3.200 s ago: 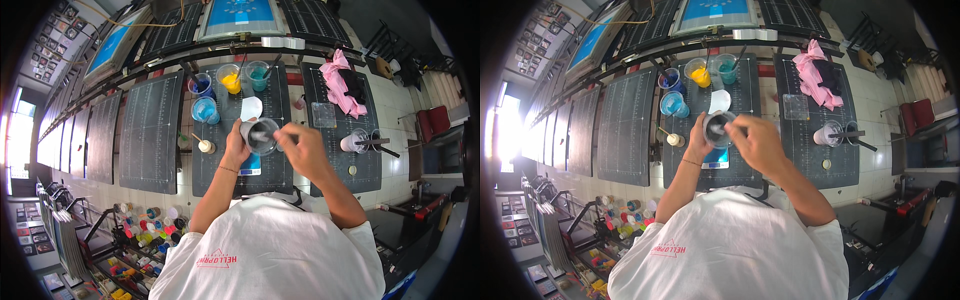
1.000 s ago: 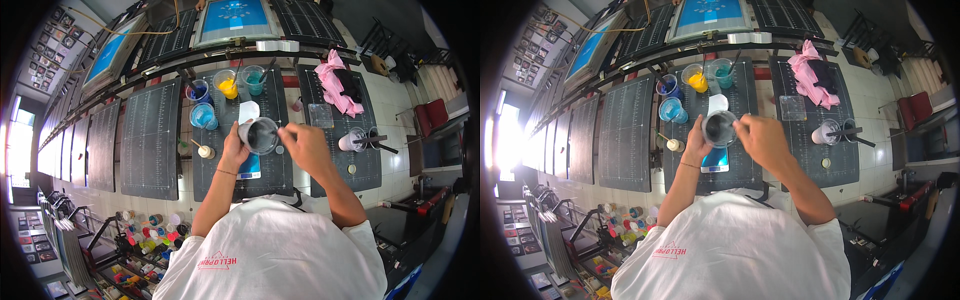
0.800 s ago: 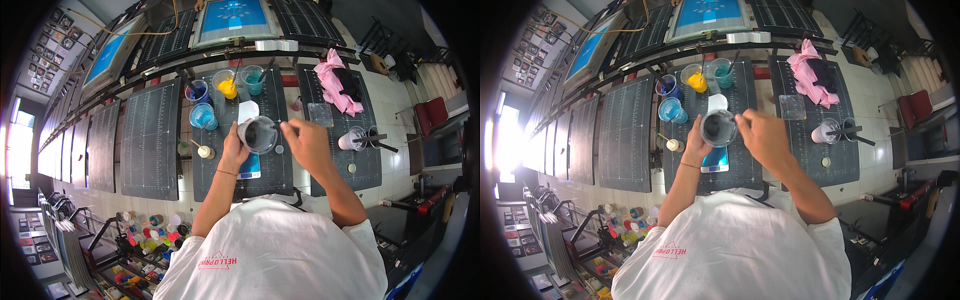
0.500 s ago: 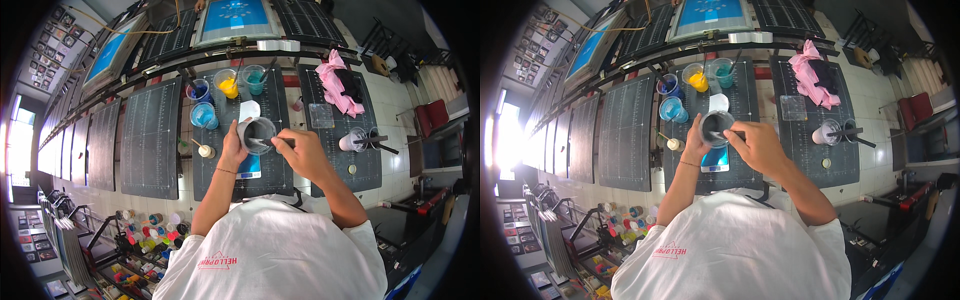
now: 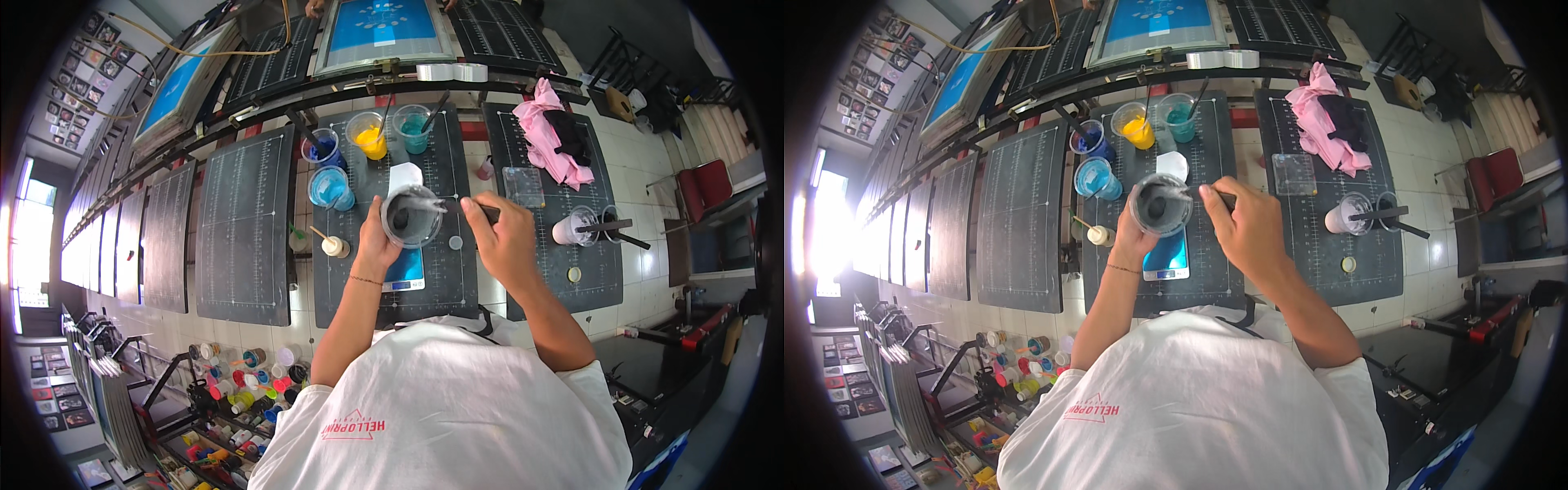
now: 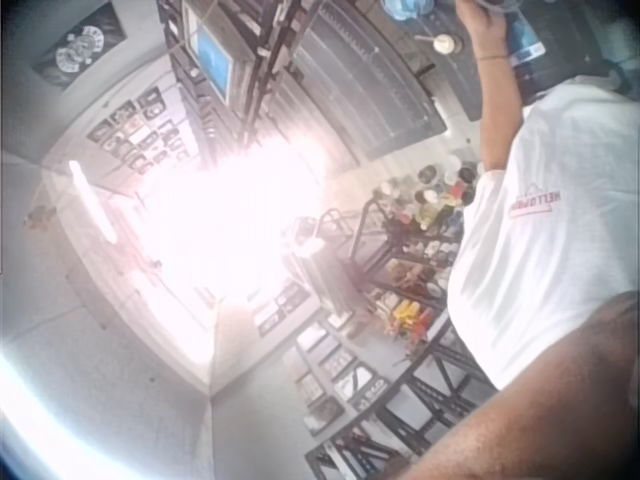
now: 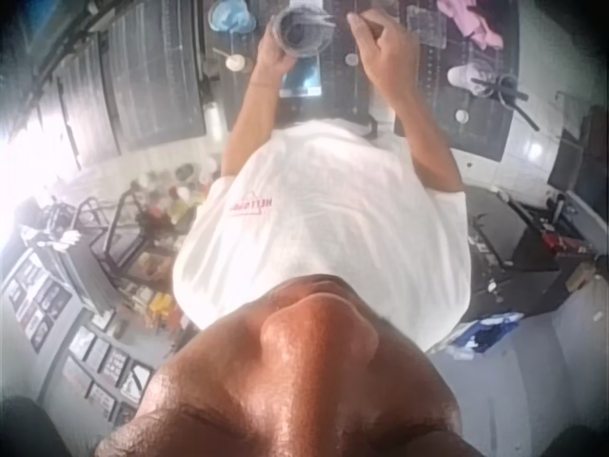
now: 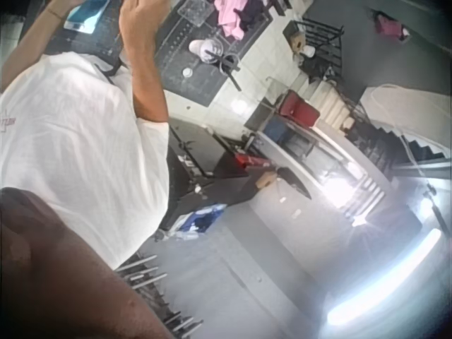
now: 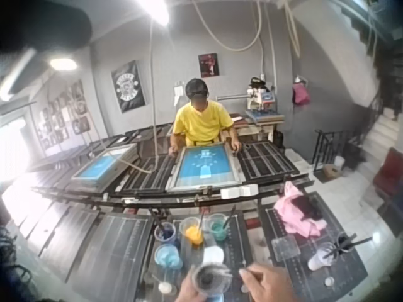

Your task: The person weighs a quantity of white ink on a digital scale, adds a liquid from a bottle using a wooden stick, and then mixes the components in a plastic cup using a metal spatula.

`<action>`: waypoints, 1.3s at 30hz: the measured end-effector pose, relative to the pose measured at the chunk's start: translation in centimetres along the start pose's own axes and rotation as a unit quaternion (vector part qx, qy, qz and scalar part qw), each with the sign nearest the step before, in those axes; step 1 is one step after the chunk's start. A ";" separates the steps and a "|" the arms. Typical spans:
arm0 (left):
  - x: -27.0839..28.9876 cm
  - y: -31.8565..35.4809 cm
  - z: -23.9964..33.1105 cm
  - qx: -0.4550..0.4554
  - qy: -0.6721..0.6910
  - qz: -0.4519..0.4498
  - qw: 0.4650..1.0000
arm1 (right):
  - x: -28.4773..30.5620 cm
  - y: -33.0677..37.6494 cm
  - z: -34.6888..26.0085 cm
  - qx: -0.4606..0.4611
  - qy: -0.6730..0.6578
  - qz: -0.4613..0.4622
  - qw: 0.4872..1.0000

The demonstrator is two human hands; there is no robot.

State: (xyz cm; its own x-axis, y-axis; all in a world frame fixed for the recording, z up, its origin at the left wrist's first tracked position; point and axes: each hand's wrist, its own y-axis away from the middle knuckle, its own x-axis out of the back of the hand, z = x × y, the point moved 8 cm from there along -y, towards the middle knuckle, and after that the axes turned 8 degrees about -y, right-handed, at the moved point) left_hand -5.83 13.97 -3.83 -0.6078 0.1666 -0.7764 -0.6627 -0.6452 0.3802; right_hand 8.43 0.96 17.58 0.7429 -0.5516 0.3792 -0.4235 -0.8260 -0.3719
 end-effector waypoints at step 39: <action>-3.7 3.8 -9.5 0.157 0.050 -0.157 0.974 | -2.7 0.1 -1.3 0.002 0.007 -0.182 0.983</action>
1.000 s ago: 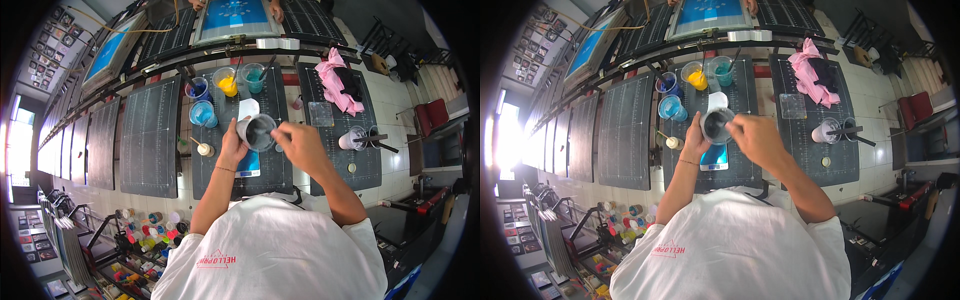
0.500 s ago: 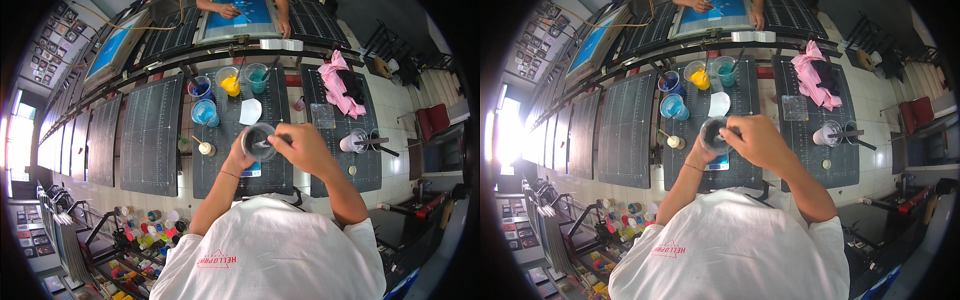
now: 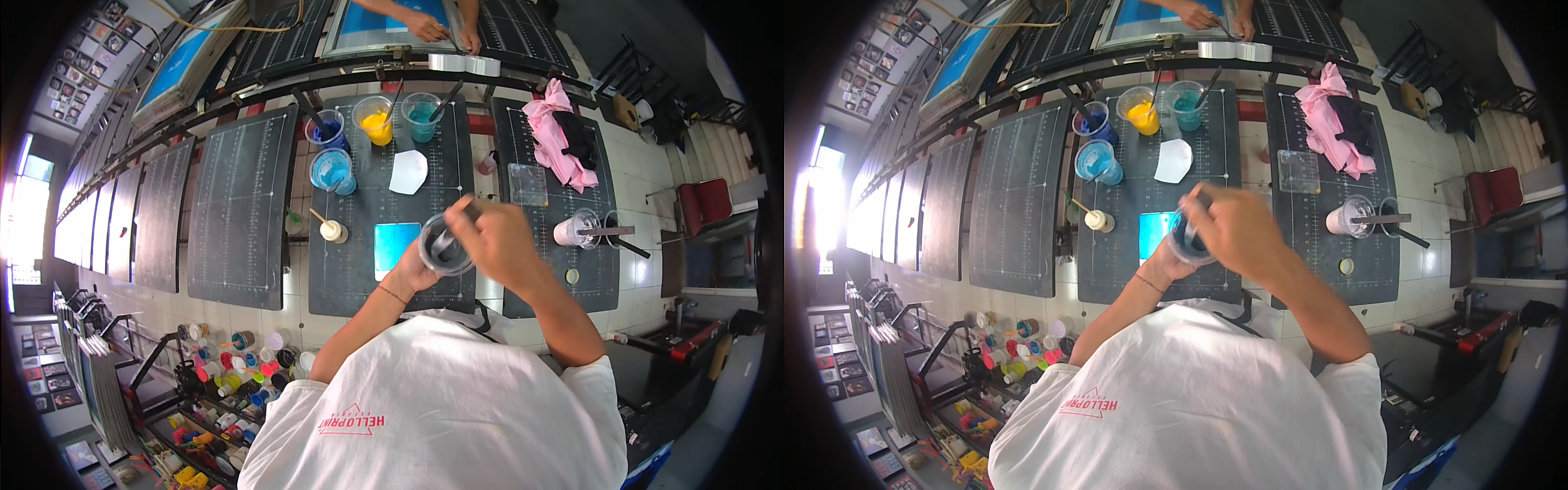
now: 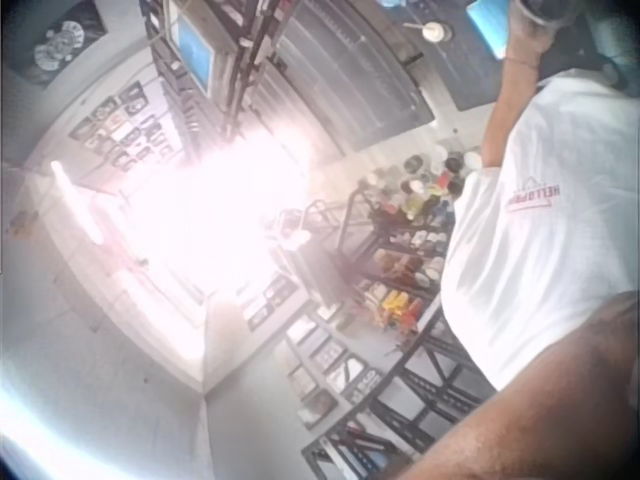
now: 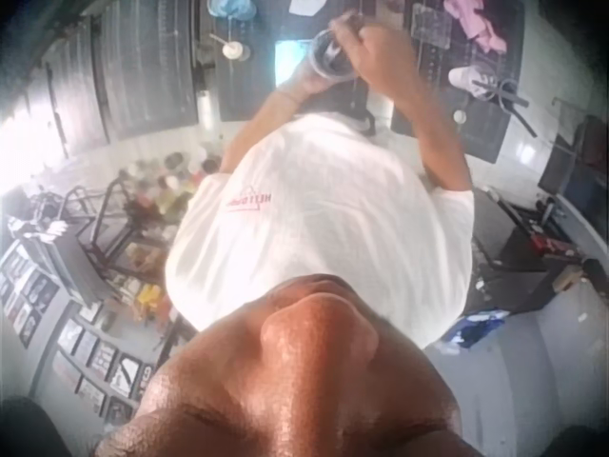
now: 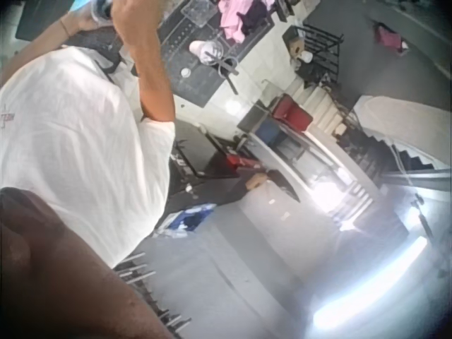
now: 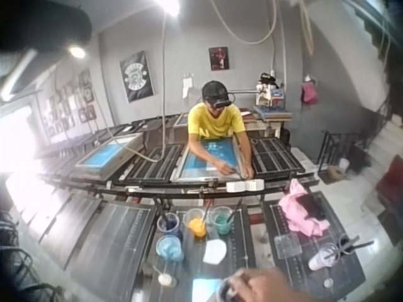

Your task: The person weighs a quantity of white ink on a digital scale, adds a liquid from a bottle using a wooden stick, and then mixes the components in a plastic cup using a metal spatula.

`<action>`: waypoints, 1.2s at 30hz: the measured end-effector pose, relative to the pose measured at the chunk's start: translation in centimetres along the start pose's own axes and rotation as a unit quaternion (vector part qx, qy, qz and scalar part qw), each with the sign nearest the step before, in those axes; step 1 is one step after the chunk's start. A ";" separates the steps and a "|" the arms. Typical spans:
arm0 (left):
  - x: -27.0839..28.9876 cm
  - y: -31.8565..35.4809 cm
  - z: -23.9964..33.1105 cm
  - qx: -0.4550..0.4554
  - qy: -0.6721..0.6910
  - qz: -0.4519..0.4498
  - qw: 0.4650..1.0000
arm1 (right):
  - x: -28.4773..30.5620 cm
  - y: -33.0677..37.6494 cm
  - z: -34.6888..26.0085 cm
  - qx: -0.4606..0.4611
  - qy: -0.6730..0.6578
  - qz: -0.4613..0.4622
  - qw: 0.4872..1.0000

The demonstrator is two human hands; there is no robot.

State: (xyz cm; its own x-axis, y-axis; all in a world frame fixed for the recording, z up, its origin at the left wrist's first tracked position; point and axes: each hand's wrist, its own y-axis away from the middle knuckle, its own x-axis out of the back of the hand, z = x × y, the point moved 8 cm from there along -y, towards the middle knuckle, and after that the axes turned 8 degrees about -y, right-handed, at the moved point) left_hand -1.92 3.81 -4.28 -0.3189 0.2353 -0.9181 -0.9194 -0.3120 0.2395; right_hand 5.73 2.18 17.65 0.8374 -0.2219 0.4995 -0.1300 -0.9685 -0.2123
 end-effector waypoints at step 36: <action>-1.1 0.4 1.6 -0.049 -0.054 0.096 0.993 | 0.2 0.5 1.6 0.076 -0.395 0.127 0.907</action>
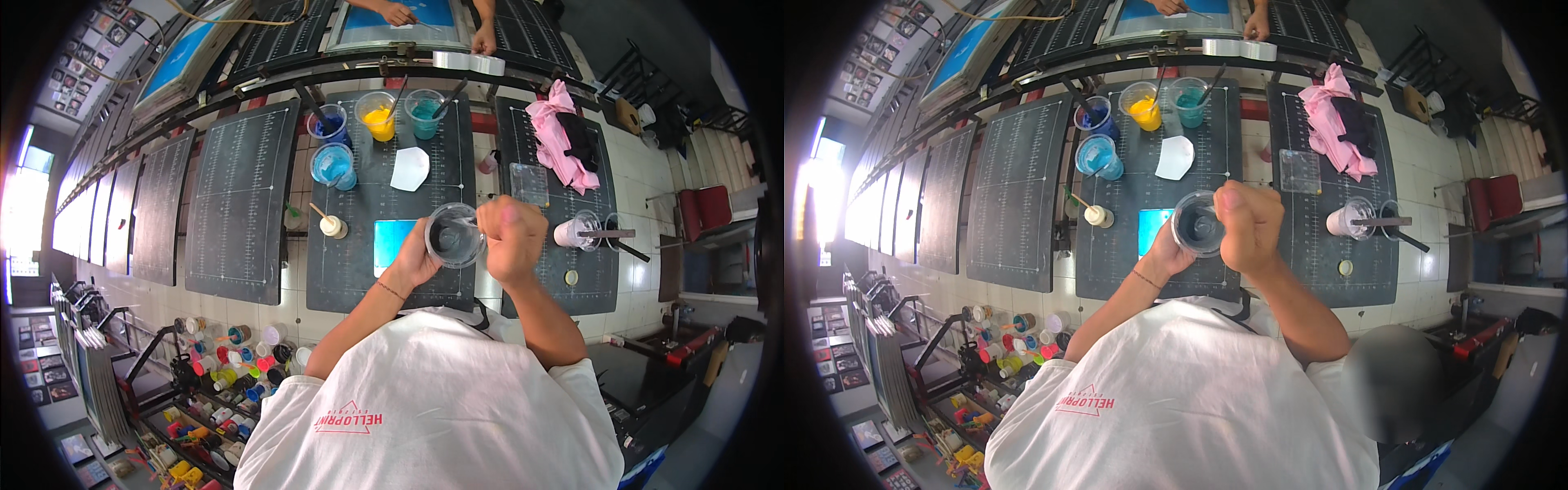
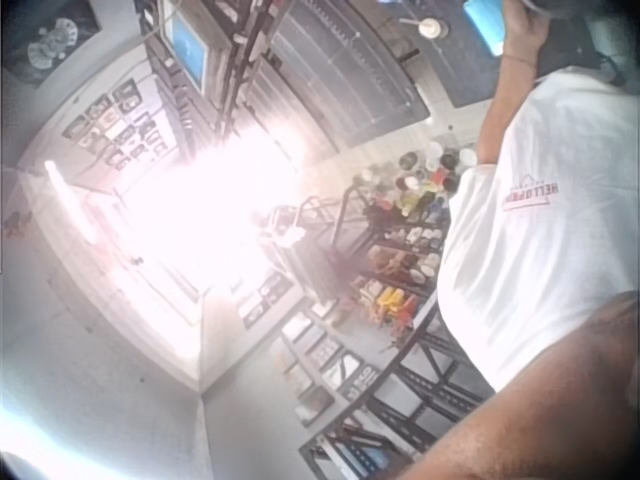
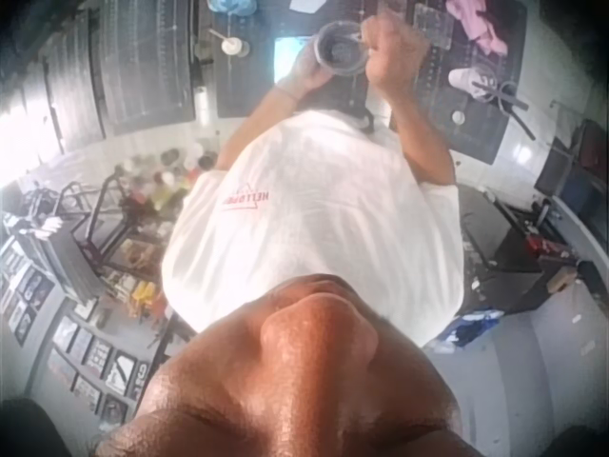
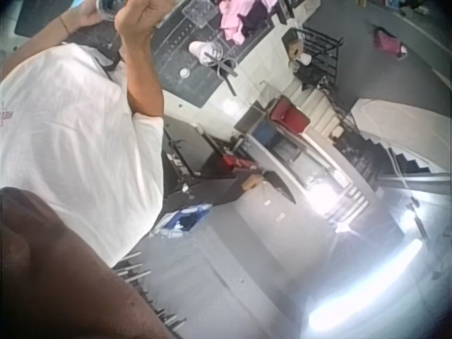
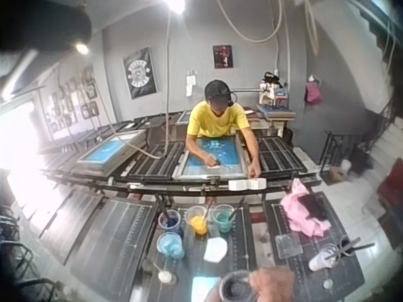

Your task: The person weighs a quantity of white ink on a digital scale, adds a liquid from a bottle using a wooden stick, and then mixes the components in a plastic cup using a metal spatula.

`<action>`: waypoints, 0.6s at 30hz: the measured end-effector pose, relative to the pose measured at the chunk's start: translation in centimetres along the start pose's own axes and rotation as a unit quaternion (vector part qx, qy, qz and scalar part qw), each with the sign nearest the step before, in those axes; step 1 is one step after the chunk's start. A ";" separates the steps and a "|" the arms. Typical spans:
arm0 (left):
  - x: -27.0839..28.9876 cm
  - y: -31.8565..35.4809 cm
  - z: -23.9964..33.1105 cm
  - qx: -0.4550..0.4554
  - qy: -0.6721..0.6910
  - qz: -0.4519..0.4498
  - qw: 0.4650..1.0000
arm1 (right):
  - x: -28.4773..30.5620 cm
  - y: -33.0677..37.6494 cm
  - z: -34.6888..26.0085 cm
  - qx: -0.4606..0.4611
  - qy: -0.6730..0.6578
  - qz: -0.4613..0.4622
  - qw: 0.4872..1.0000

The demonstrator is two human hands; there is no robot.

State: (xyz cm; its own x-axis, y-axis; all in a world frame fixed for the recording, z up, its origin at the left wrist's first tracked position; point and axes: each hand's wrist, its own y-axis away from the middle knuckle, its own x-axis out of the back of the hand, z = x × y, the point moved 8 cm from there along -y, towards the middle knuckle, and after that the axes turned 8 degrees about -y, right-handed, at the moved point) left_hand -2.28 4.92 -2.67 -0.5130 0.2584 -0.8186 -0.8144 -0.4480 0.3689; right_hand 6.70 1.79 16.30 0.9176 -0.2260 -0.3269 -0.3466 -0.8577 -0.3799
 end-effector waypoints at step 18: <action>2.3 -0.8 -0.2 0.005 0.044 -0.004 0.999 | -0.6 0.3 1.0 0.015 0.044 -0.044 0.998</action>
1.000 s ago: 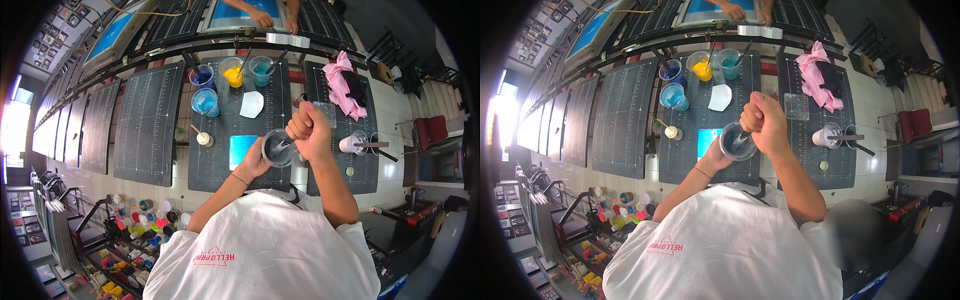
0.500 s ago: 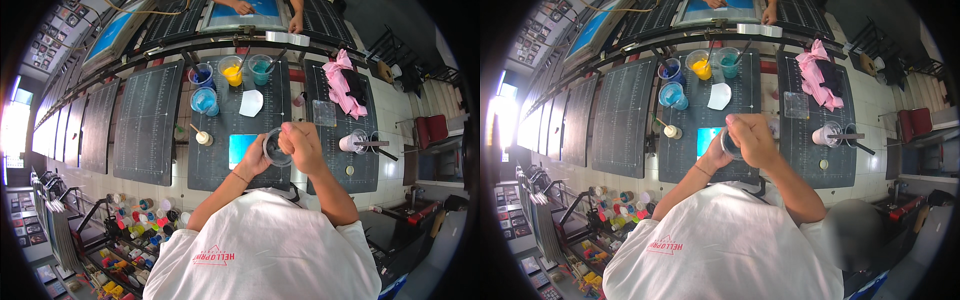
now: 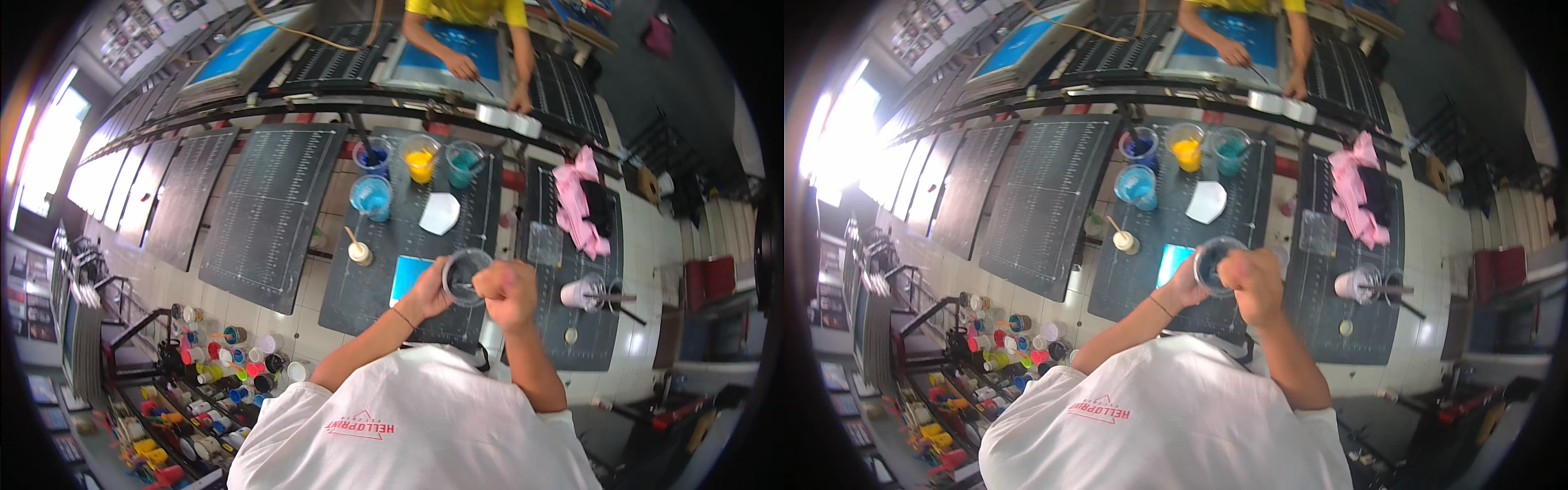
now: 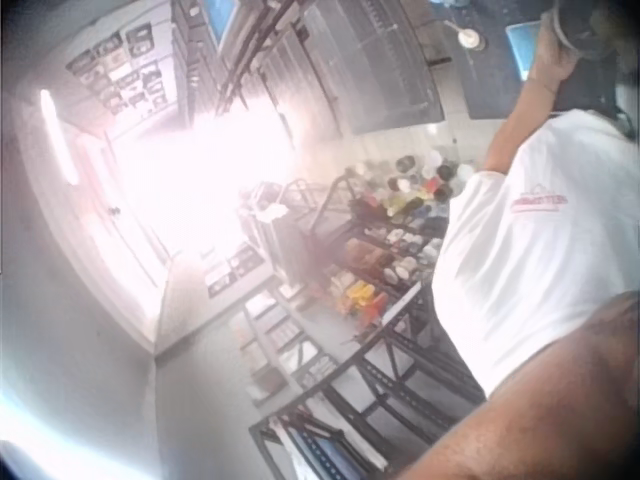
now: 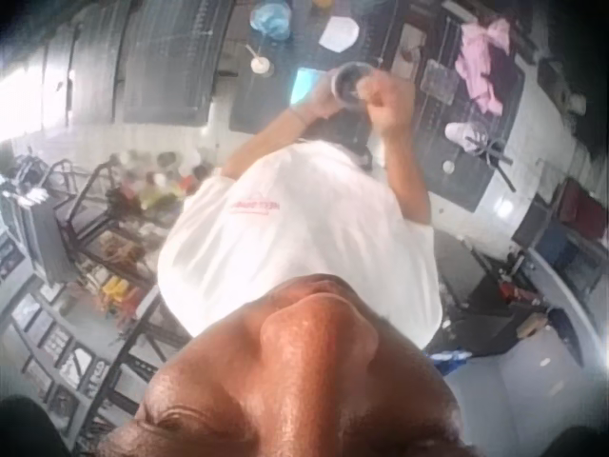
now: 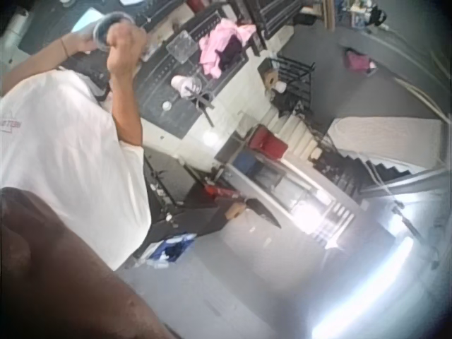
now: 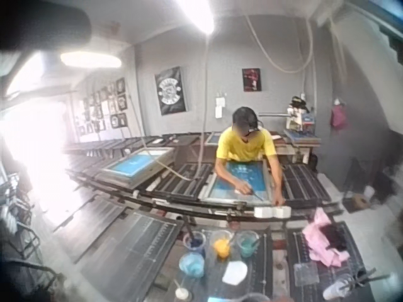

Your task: The person weighs a quantity of white ink on a digital scale, adds a liquid from a bottle using a wooden stick, and then mixes the components in a plastic cup using a metal spatula.

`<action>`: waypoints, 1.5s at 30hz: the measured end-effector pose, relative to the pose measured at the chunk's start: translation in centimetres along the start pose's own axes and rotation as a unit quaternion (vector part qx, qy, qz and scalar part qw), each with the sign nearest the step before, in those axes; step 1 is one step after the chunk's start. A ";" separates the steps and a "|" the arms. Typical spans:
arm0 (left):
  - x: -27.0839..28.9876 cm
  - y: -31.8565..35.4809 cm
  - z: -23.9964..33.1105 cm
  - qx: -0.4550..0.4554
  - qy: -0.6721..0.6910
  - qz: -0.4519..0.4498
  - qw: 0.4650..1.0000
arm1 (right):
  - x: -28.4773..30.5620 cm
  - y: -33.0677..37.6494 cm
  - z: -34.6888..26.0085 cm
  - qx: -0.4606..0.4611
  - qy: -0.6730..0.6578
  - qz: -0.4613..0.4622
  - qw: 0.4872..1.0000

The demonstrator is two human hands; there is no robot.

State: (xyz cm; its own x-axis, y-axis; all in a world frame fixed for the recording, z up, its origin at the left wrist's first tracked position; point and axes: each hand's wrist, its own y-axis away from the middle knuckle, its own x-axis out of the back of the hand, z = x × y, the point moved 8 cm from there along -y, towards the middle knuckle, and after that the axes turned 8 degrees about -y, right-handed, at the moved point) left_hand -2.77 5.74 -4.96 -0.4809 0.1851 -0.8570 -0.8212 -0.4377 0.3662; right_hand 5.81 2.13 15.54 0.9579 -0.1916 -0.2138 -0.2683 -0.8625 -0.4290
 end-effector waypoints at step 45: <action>-1.8 -0.6 -0.3 -0.005 -0.011 -0.071 0.997 | 2.2 -0.2 -0.5 0.037 -0.072 0.135 0.988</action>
State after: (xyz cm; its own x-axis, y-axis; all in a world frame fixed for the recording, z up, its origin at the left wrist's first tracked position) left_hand -1.28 5.46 -3.72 -0.3661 0.2648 -0.8921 -0.8785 -0.4147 0.2374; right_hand 8.08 1.67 15.60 0.8277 -0.3365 -0.4491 -0.5232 -0.7521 -0.4008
